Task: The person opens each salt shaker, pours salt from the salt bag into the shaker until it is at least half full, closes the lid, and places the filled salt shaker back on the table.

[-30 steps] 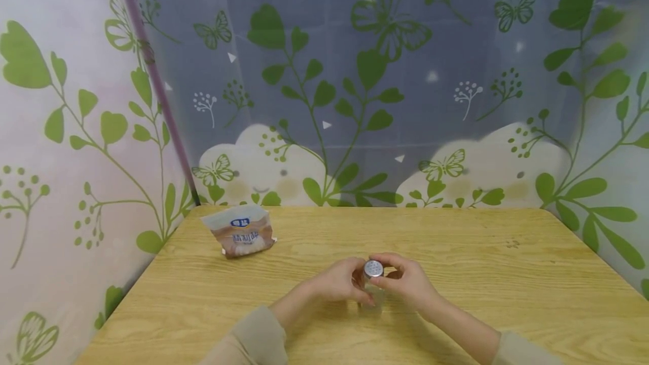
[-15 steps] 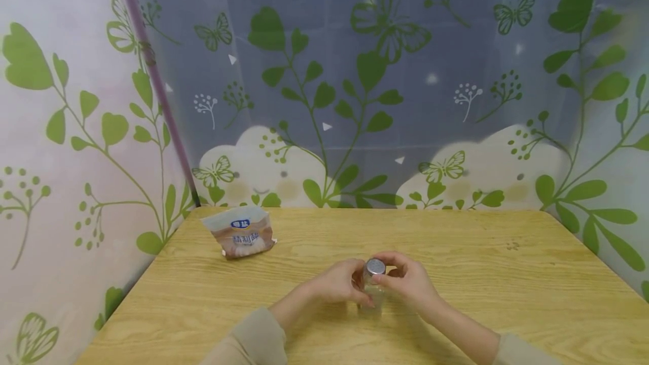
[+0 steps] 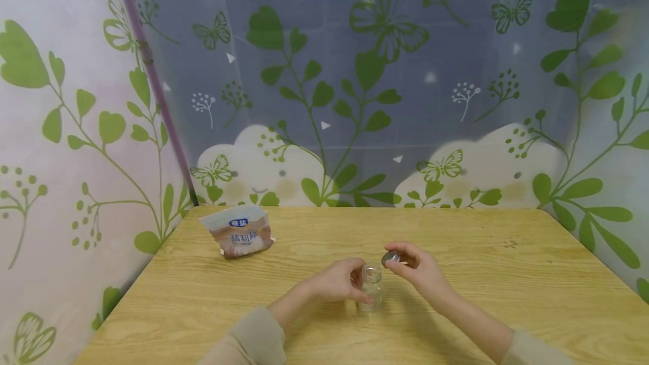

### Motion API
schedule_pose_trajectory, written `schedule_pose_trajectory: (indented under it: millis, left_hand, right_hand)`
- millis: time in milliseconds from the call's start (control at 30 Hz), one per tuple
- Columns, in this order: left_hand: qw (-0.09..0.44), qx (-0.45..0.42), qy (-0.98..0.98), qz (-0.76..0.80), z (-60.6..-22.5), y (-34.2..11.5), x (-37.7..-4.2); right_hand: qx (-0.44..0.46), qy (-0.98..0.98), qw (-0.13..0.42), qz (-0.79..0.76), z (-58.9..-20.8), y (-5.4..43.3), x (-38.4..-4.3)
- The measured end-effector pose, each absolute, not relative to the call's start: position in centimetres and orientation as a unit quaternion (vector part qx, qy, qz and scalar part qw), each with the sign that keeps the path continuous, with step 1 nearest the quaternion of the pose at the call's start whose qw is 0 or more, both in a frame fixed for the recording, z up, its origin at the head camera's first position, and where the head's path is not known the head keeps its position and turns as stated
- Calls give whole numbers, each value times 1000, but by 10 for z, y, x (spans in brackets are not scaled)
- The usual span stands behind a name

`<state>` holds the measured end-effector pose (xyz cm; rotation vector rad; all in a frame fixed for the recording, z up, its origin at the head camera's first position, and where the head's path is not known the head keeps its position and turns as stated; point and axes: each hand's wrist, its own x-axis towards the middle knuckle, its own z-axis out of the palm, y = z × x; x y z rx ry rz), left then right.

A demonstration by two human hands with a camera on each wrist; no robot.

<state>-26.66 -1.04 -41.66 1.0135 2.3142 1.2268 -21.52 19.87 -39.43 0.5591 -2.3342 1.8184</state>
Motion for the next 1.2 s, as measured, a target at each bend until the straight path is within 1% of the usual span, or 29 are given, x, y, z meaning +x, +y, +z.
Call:
schedule_pose_trajectory:
  millis: [133,300,500,633,733,933,1200]
  left_hand:
    - [162,354,817,426,-416,-10,-266]
    - [165,357,813,429,-416,-11,-266]
    - [163,359,814,426,-416,-11,-266]
    - [160,360,816,423,-417,-11,-266]
    - [158,364,815,423,-417,-10,-266]
    - [158,371,814,419,-417,-11,-266]
    - [164,373,810,422,-417,-12,-266]
  right_hand:
    - [169,-782,36,599,-395,205,-215]
    - [131,-818,2,559,-395,214,-217]
    - [114,-865,-6,489,-402,224,-221]
    - [126,-887,-12,444,-407,231,-223]
    - [147,-901,-8,409,-408,235,-223]
    - [190,-937,22,292,-411,240,-222]
    - [207,-960,34,185,-413,243,-218]
